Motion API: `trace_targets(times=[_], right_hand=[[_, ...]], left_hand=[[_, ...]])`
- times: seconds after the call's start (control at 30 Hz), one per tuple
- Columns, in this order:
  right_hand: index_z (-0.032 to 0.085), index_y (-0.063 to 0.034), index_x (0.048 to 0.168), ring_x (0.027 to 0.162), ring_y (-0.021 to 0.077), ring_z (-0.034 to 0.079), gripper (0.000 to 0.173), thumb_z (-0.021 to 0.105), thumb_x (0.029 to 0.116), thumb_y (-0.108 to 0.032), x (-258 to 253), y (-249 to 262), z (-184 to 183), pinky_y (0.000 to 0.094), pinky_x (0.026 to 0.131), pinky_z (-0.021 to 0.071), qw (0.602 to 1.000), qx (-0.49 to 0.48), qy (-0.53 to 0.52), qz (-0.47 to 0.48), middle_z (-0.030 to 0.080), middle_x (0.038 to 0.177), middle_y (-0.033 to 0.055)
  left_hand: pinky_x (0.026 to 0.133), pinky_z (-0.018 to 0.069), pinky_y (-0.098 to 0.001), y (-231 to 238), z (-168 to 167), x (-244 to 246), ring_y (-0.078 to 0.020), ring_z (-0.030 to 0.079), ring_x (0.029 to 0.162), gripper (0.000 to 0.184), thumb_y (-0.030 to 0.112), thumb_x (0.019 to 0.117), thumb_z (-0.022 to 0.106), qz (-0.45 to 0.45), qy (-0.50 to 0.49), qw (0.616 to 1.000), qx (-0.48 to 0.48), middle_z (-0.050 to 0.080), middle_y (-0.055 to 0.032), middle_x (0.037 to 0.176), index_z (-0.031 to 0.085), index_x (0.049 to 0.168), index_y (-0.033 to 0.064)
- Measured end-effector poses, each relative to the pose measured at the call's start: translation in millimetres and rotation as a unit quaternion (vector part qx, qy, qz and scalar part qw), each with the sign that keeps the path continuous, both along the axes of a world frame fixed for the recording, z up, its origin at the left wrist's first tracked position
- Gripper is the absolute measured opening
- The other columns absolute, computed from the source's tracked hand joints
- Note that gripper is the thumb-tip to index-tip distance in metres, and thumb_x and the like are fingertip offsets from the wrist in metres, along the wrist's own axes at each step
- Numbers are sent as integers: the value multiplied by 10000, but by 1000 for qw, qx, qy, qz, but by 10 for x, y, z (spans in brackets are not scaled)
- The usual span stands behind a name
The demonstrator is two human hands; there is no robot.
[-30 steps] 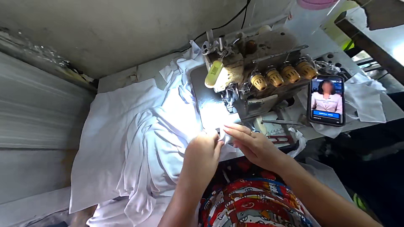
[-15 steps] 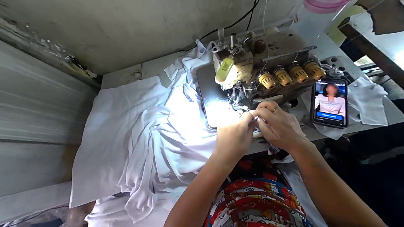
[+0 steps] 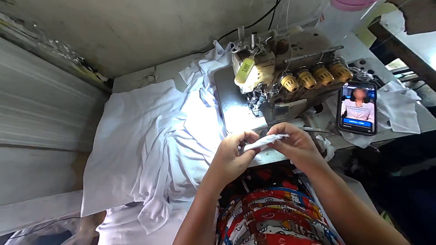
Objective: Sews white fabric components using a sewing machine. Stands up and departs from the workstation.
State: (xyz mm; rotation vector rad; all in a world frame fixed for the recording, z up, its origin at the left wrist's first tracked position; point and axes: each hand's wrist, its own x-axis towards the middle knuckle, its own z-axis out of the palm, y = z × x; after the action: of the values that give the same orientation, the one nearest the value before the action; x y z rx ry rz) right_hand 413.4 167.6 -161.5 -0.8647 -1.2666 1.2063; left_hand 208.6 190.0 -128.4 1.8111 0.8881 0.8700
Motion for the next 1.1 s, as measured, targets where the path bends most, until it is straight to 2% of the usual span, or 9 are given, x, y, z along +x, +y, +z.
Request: trace_targets(times=[0.07,0.23,0.4,0.47,0.63,0.7,0.83,0.97,1.1], right_hand=[[693,-126,1056,925,1,691,102,677,958,-106,-58,-15,41,202,865,583,1000,2,4,2,735,988,-99],[698,-130,1060,859,-8,689,92,660,975,-130,-63,-73,66,191,826,585,999,34,-7,-14,731,955,-107],[701,-172,969,841,-29,678,45,715,933,-149,-49,-158,70,178,806,576,999,35,-7,-29,725,905,-135],[701,-150,975,846,-31,670,41,713,936,-154,-61,-185,64,177,811,569,998,50,-18,-27,720,907,-124],[690,-152,956,832,-28,666,19,701,946,-163,-48,-254,64,180,799,563,996,78,-30,-33,710,880,-126],[696,-154,963,828,-24,674,12,694,954,-162,-34,-291,65,185,798,572,996,75,-21,-29,717,882,-126],[709,-116,994,848,-15,680,52,675,968,-145,-58,-376,112,202,821,579,997,68,-18,-13,726,905,-111],[698,-118,1011,841,-26,672,63,652,968,-120,-38,-403,156,187,808,573,997,76,-14,-5,714,912,-127],[677,-138,1033,897,-37,653,77,630,1000,-188,14,-387,129,187,841,556,996,85,-21,13,696,952,-140]], left_hand=[[780,492,-155,-32,5,27,25,613,867,261,201,956,692,20,-27,999,21,702,11,948,692,1106,-13],[778,540,-162,-70,66,70,34,643,813,112,106,990,622,109,-77,990,47,688,56,840,685,934,32],[943,516,-280,-125,22,52,-49,653,994,319,288,928,740,50,-21,990,128,709,-17,1000,644,1092,32],[909,506,-320,-179,50,88,-57,662,934,243,254,912,751,60,-1,987,150,730,3,945,716,1052,58],[772,542,-174,-267,192,11,16,648,823,71,88,961,656,137,-40,982,127,695,36,859,698,937,36],[819,550,-197,-322,207,-15,3,650,876,82,121,972,653,135,-29,984,114,686,29,908,662,974,40],[972,500,-317,-389,179,50,-91,639,1097,454,315,926,723,74,33,993,83,709,-62,1143,643,1247,3],[896,531,-208,-308,258,30,8,649,952,125,117,963,662,38,-19,998,40,710,24,975,710,1018,16],[787,542,-187,-286,331,14,17,639,813,43,75,978,612,40,-72,994,-66,671,66,850,651,975,55]])
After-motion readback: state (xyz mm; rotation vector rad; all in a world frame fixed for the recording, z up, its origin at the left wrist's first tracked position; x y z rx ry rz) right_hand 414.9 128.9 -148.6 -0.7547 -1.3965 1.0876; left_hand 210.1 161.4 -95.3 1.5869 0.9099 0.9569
